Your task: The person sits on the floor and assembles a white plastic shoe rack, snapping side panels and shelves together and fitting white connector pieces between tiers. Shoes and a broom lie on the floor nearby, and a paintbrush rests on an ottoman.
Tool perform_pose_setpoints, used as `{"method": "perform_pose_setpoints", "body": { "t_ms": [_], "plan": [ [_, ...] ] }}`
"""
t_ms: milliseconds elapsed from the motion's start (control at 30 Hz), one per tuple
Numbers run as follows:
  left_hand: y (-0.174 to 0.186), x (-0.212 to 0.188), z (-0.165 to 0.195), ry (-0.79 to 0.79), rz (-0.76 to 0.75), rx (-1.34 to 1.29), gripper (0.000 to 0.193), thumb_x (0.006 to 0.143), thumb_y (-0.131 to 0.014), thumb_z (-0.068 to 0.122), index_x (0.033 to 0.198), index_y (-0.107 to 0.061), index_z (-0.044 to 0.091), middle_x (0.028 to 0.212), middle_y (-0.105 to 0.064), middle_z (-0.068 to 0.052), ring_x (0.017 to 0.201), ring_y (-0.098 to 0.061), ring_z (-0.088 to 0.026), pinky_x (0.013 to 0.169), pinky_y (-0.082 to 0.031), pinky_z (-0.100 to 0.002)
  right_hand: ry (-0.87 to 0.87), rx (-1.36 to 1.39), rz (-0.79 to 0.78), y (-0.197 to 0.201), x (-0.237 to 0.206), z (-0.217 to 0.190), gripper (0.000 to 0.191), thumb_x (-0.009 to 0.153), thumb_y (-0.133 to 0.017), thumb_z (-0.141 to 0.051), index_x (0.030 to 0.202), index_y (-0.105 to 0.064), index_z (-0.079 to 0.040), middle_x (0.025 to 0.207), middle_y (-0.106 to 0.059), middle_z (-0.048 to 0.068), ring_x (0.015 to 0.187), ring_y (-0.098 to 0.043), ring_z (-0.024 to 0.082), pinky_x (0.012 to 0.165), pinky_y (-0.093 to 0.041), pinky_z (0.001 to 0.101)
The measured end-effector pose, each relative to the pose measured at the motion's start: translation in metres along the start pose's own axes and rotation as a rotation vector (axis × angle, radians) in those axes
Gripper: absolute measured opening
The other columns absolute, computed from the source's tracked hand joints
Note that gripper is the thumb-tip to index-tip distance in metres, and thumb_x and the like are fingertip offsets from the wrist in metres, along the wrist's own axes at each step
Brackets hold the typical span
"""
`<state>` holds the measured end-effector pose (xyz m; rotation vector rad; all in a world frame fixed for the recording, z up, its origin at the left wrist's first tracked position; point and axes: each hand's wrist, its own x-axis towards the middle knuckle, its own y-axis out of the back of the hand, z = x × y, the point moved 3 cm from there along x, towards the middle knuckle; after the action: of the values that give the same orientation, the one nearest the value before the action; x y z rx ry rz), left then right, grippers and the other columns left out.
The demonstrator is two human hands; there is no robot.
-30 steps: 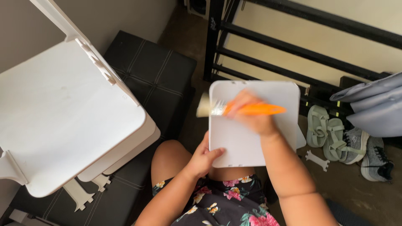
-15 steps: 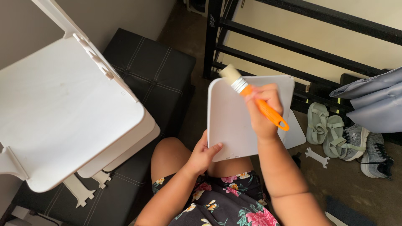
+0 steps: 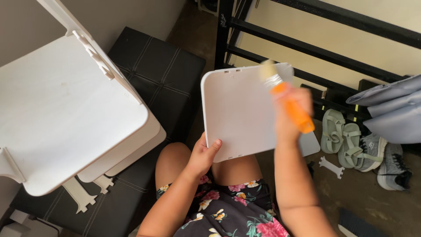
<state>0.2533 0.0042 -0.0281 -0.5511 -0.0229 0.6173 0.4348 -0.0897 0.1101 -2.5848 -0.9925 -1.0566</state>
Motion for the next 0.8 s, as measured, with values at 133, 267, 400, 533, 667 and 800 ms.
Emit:
{"method": "perform_pose_setpoints", "body": {
  "t_ms": [133,267,400,533,667,800],
  "plan": [
    [0.005,-0.001,-0.003,0.004,0.036,0.010,0.051,0.100,-0.064,0.027,0.142,-0.051,0.001,0.130,-0.062,-0.007,0.118,-0.056,-0.014,0.104,-0.046,-0.032,0.018,-0.138,0.159,0.025,-0.003,0.034,0.016,0.098,-0.071,0.005,0.098,-0.060,-0.007,0.105,-0.060,0.006,0.095,-0.067,0.016,0.097,-0.057,0.0352],
    [0.006,0.000,-0.003,-0.027,0.008,0.119,0.055,0.102,-0.063,0.034,0.144,-0.052,0.000,0.131,-0.063,-0.008,0.119,-0.055,-0.015,0.104,-0.046,-0.034,-0.025,-0.270,0.193,0.048,-0.005,0.038,0.013,0.100,-0.068,0.004,0.098,-0.061,-0.006,0.102,-0.063,0.007,0.096,-0.068,0.015,0.088,-0.059,0.0320],
    [0.009,0.006,0.003,-0.069,0.024,-0.157,0.064,0.103,-0.054,0.048,0.147,-0.046,0.002,0.136,-0.060,-0.008,0.123,-0.056,-0.018,0.106,-0.046,-0.036,-0.185,-0.099,0.181,0.053,0.003,0.024,0.013,0.097,-0.069,0.004,0.096,-0.061,-0.007,0.097,-0.065,0.006,0.092,-0.069,0.014,0.086,-0.059,0.0308],
    [0.004,0.010,0.004,-0.142,-0.048,-0.078,0.072,0.103,-0.049,0.056,0.149,-0.046,0.002,0.142,-0.059,-0.008,0.129,-0.055,-0.017,0.111,-0.043,-0.035,0.073,-0.466,0.024,0.031,-0.001,-0.014,0.012,0.096,-0.069,0.003,0.097,-0.062,-0.007,0.098,-0.066,0.007,0.092,-0.068,0.017,0.086,-0.058,0.0318],
    [0.008,0.016,0.007,-0.124,0.055,-0.121,0.076,0.103,-0.045,0.060,0.146,-0.050,-0.001,0.140,-0.061,-0.012,0.127,-0.058,-0.021,0.109,-0.045,-0.038,-0.059,-0.225,-0.061,0.025,-0.023,-0.021,0.011,0.095,-0.070,0.003,0.098,-0.064,-0.006,0.099,-0.067,0.008,0.092,-0.068,0.020,0.086,-0.056,0.0328],
    [0.006,0.019,0.011,-0.075,0.052,-0.228,0.078,0.101,-0.048,0.062,0.146,-0.049,-0.001,0.141,-0.059,-0.013,0.129,-0.056,-0.024,0.110,-0.044,-0.041,0.099,-0.502,-0.105,0.035,-0.044,-0.009,0.010,0.095,-0.071,0.003,0.099,-0.066,-0.006,0.099,-0.068,0.008,0.091,-0.067,0.023,0.086,-0.054,0.0337]
  ]
}}
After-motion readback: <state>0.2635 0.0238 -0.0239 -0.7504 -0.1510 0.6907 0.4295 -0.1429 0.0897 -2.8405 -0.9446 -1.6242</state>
